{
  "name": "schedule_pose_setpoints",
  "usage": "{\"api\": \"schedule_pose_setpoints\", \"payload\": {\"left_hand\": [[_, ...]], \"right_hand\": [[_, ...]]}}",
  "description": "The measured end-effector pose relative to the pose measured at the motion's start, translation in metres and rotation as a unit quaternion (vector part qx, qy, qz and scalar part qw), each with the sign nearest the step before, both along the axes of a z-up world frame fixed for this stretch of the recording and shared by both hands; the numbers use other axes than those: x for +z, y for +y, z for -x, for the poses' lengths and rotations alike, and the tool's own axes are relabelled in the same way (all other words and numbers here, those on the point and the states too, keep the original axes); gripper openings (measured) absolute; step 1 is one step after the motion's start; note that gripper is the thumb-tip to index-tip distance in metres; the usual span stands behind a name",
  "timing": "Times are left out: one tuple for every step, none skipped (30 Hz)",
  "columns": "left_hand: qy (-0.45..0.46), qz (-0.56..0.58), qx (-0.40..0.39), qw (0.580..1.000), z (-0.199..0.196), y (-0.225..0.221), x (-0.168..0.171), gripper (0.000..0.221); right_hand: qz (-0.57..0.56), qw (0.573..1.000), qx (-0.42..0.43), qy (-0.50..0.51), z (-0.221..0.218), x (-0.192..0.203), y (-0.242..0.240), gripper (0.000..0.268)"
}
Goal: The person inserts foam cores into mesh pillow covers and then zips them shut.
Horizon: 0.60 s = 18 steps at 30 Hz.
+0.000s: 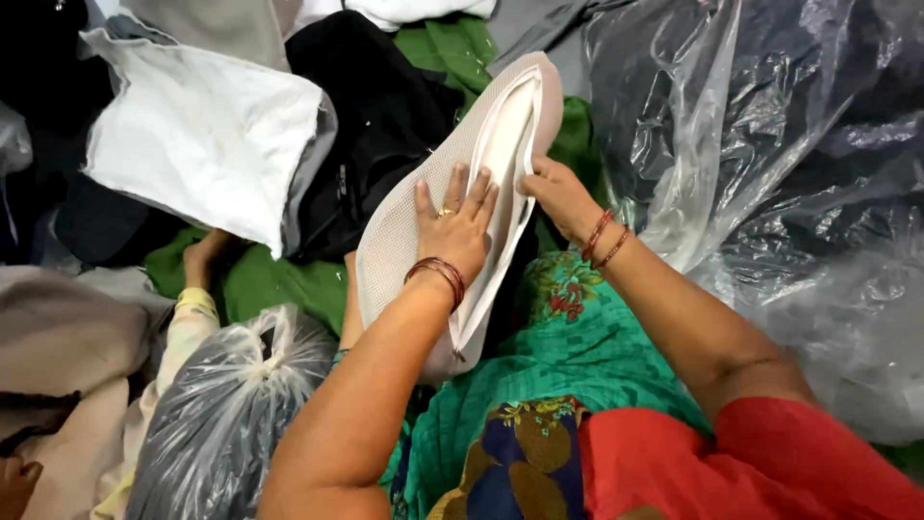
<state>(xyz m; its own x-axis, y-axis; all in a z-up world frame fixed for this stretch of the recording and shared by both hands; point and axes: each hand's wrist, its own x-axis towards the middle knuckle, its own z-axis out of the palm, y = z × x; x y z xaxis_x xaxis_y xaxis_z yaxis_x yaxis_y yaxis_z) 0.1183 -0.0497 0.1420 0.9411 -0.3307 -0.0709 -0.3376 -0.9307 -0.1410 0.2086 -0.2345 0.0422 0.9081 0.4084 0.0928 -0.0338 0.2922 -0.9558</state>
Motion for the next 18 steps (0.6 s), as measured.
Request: {"api": "schedule_pose_setpoints", "payload": {"left_hand": [[0.001, -0.003, -0.002, 1.000, 0.000, -0.001, -0.009, 0.072], [-0.032, -0.025, -0.012, 0.999, 0.000, -0.002, -0.018, 0.069], [-0.066, -0.046, -0.022, 0.997, -0.001, -0.003, -0.027, 0.066], [-0.067, -0.047, -0.024, 0.996, -0.001, -0.004, -0.024, 0.066], [-0.051, -0.054, -0.019, 0.997, 0.001, -0.006, -0.022, 0.065], [-0.035, -0.061, -0.014, 0.997, 0.003, -0.008, -0.021, 0.064], [-0.032, -0.062, -0.013, 0.997, 0.005, -0.007, -0.016, 0.064], [-0.018, -0.031, 0.001, 0.999, 0.007, -0.006, -0.011, 0.062], [-0.004, 0.000, 0.016, 1.000, 0.008, -0.004, -0.005, 0.061], [-0.003, -0.002, 0.018, 1.000, 0.009, 0.000, -0.009, 0.061], [-0.011, 0.023, 0.009, 1.000, 0.007, 0.004, -0.013, 0.057], [-0.018, 0.047, 0.001, 0.999, 0.005, 0.008, -0.016, 0.052], [-0.016, 0.048, 0.002, 0.999, 0.005, 0.007, -0.023, 0.052], [-0.063, 0.066, 0.001, 0.996, 0.004, 0.007, -0.029, 0.052], [-0.115, 0.084, -0.002, 0.990, -0.002, 0.006, -0.033, 0.052], [-0.118, 0.086, -0.003, 0.989, -0.002, 0.004, -0.030, 0.052], [-0.153, 0.174, 0.027, 0.972, 0.002, 0.002, -0.028, 0.052], [-0.187, 0.259, 0.058, 0.946, 0.007, 0.001, -0.027, 0.054]], "right_hand": [[-0.003, 1.000, -0.002, 0.001, 0.004, 0.001, 0.000, 0.036], [-0.015, 0.999, 0.025, 0.013, 0.008, 0.003, 0.000, 0.036], [-0.026, 0.998, 0.052, 0.023, 0.011, 0.005, 0.000, 0.036], [-0.027, 0.998, 0.051, 0.023, 0.013, 0.006, 0.000, 0.036], [0.011, 0.998, 0.053, 0.012, 0.017, 0.006, 0.000, 0.033], [0.050, 0.997, 0.055, 0.001, 0.021, 0.006, 0.001, 0.031], [0.049, 0.997, 0.057, 0.003, 0.027, 0.014, 0.003, 0.031], [0.041, 0.996, 0.083, -0.001, 0.034, 0.022, 0.005, 0.032], [0.032, 0.993, 0.110, -0.007, 0.039, 0.030, 0.008, 0.034], [0.031, 0.993, 0.112, -0.006, 0.038, 0.027, 0.012, 0.034], [-0.012, 0.993, 0.114, -0.004, 0.035, 0.024, 0.016, 0.035], [-0.055, 0.992, 0.116, -0.001, 0.032, 0.022, 0.020, 0.036], [-0.054, 0.992, 0.117, 0.002, 0.027, 0.013, 0.021, 0.036], [0.037, 0.994, 0.069, -0.072, 0.021, 0.004, 0.021, 0.034], [0.129, 0.980, 0.018, -0.149, 0.010, -0.003, 0.020, 0.032], [0.131, 0.980, 0.016, -0.151, 0.012, 0.002, 0.018, 0.032], [0.161, 0.972, -0.017, -0.171, 0.018, 0.006, 0.016, 0.035], [0.192, 0.961, -0.051, -0.190, 0.025, 0.009, 0.013, 0.038]]}}
